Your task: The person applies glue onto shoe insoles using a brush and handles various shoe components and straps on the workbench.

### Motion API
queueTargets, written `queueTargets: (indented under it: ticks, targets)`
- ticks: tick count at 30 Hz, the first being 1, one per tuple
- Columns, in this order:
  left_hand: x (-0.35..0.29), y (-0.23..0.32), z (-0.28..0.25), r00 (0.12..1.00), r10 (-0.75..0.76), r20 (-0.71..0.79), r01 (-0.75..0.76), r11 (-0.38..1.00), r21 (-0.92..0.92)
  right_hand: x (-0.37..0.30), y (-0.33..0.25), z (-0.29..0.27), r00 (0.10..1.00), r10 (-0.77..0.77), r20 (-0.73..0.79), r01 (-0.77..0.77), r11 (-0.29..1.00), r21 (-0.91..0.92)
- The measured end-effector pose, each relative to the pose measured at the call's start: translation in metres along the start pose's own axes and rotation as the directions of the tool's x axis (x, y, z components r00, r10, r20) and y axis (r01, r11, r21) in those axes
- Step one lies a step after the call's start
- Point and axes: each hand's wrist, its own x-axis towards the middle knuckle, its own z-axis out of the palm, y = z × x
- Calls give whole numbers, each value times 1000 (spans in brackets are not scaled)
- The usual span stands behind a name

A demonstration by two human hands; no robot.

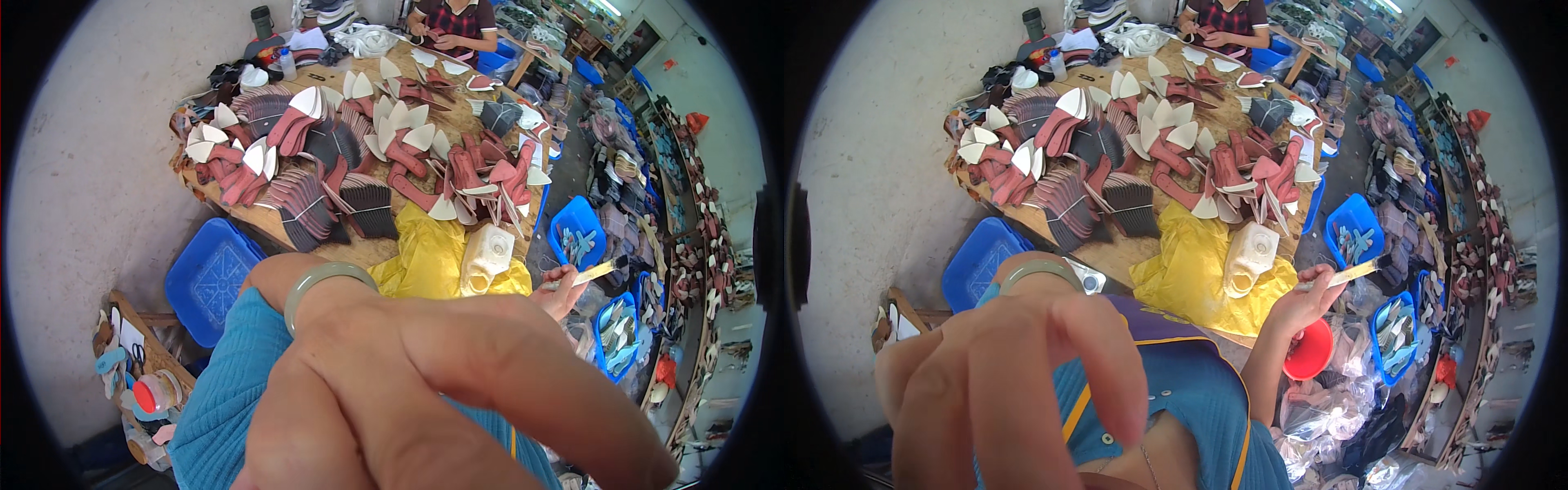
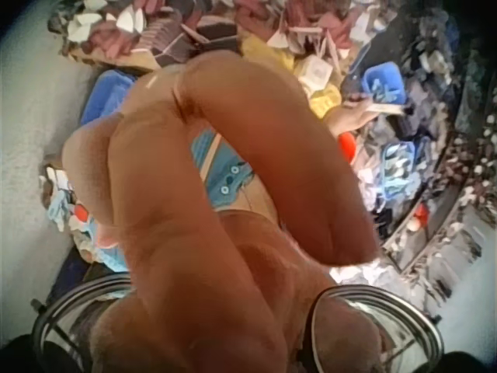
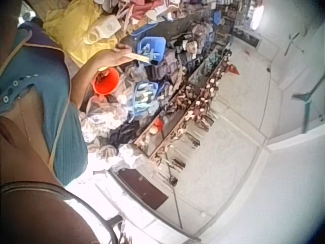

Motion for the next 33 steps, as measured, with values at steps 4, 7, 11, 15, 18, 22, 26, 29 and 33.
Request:
queueTargets:
  ticks: [4,7,11,15,18,22,26,29,33]
  targets:
    - [4,-2,1,1000,22,6,-22,996,89,-1,-3,-6,1000,-19,-13,19,999,-26]
    - [5,9,0,999,46,19,-48,985,166,-1,0,-10,1000,-19,-12,19,1000,3]
    - [16,-4,1,996,86,22,-88,966,243,-3,-2,-14,999,-9,-38,8,1000,-8]
    - [22,-5,2,991,126,37,-131,937,323,-3,-5,-9,1000,-3,-31,3,1000,-9]
    - [23,-1,-3,989,143,42,-148,921,360,-4,-9,-8,999,-34,-9,33,999,-13]
    - [28,-12,-5,985,172,28,-168,892,419,0,-7,2,1000,-14,-16,14,1000,-7]
    - [26,-15,-12,985,173,4,-155,868,472,-1,-6,9,1000,-19,5,19,1000,20]
    - [32,-18,-17,981,193,2,-168,847,504,-3,-11,6,1000,-29,8,29,999,17]
    - [38,-11,-20,972,233,19,-204,806,556,0,-10,-2,999,-23,30,21,998,61]
